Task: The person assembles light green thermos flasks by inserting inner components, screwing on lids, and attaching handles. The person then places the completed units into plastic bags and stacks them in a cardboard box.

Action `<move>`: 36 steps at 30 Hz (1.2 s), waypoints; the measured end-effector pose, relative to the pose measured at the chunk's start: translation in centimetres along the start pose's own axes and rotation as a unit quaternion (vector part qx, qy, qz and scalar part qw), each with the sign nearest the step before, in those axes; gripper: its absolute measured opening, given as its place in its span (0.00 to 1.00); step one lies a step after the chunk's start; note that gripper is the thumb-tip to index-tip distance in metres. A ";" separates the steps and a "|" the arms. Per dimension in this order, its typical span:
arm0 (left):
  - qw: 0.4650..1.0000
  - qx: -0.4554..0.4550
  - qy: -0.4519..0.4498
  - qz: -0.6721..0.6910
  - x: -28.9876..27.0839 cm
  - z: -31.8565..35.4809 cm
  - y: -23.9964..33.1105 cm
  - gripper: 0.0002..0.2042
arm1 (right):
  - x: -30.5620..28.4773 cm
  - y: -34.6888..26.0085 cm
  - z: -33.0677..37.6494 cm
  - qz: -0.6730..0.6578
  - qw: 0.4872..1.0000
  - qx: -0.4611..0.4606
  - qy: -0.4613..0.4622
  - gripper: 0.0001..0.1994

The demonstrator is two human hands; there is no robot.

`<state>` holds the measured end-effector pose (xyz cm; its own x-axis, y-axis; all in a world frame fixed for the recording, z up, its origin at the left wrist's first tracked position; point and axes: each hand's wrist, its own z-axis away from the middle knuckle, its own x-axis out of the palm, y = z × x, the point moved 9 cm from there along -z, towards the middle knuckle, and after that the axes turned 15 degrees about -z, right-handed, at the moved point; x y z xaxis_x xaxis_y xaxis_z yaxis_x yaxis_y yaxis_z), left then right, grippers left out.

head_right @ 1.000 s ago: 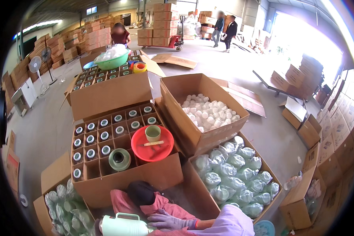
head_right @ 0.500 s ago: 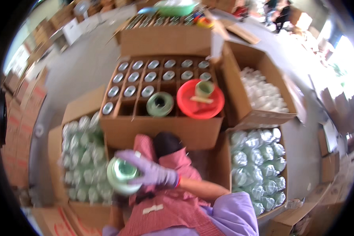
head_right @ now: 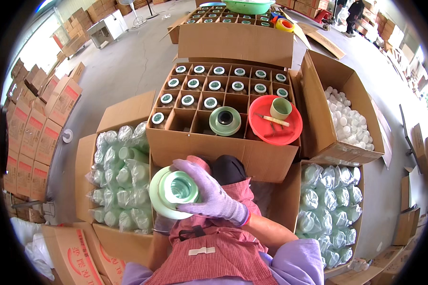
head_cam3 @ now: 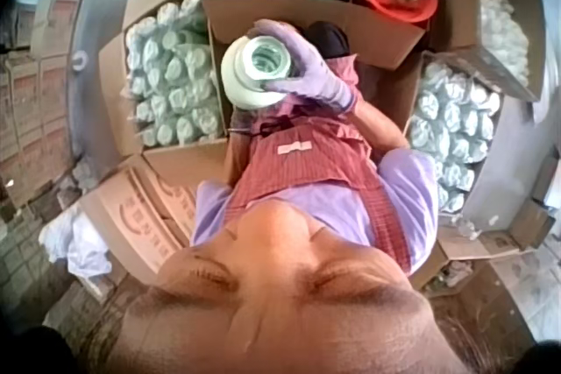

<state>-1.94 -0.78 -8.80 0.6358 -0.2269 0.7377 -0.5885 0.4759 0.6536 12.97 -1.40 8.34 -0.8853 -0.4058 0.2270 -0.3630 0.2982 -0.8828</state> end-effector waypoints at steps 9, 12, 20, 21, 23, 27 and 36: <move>0.642 0.080 -0.108 -0.755 9.4 -7.7 11.9 0.22 | -4.3 6.9 13.2 0.275 0.946 0.163 0.049 0.32; 0.431 0.114 -0.223 -0.867 13.5 -7.1 5.0 0.19 | -4.0 10.7 15.9 0.403 0.847 0.324 -0.121 0.14; 0.460 0.045 -0.287 -0.839 7.5 -8.5 -1.7 0.21 | -15.7 5.5 -4.3 0.622 0.780 -0.064 -0.013 0.17; 0.487 0.108 -0.290 -0.816 7.4 -9.3 -2.0 0.21 | -17.2 6.7 -7.0 0.665 0.740 -0.093 -0.040 0.20; 0.421 -0.038 -0.286 -0.860 9.4 -9.8 -1.4 0.21 | -22.4 11.6 -8.1 0.672 0.737 0.007 -0.071 0.23; 0.724 0.214 0.030 -0.655 7.6 -10.4 6.9 0.21 | -22.1 15.3 -10.0 0.612 0.774 -0.010 -0.162 0.25; 0.917 0.147 0.007 -0.372 8.4 -13.0 6.4 0.33 | -9.9 4.3 -8.9 0.365 0.925 -0.024 0.102 0.22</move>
<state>6.17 11.44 -0.59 0.9211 -0.3831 0.0694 -0.0980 -0.0557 0.9936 17.60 11.57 5.98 -0.9345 0.0885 -0.3448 0.3446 0.4675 -0.8140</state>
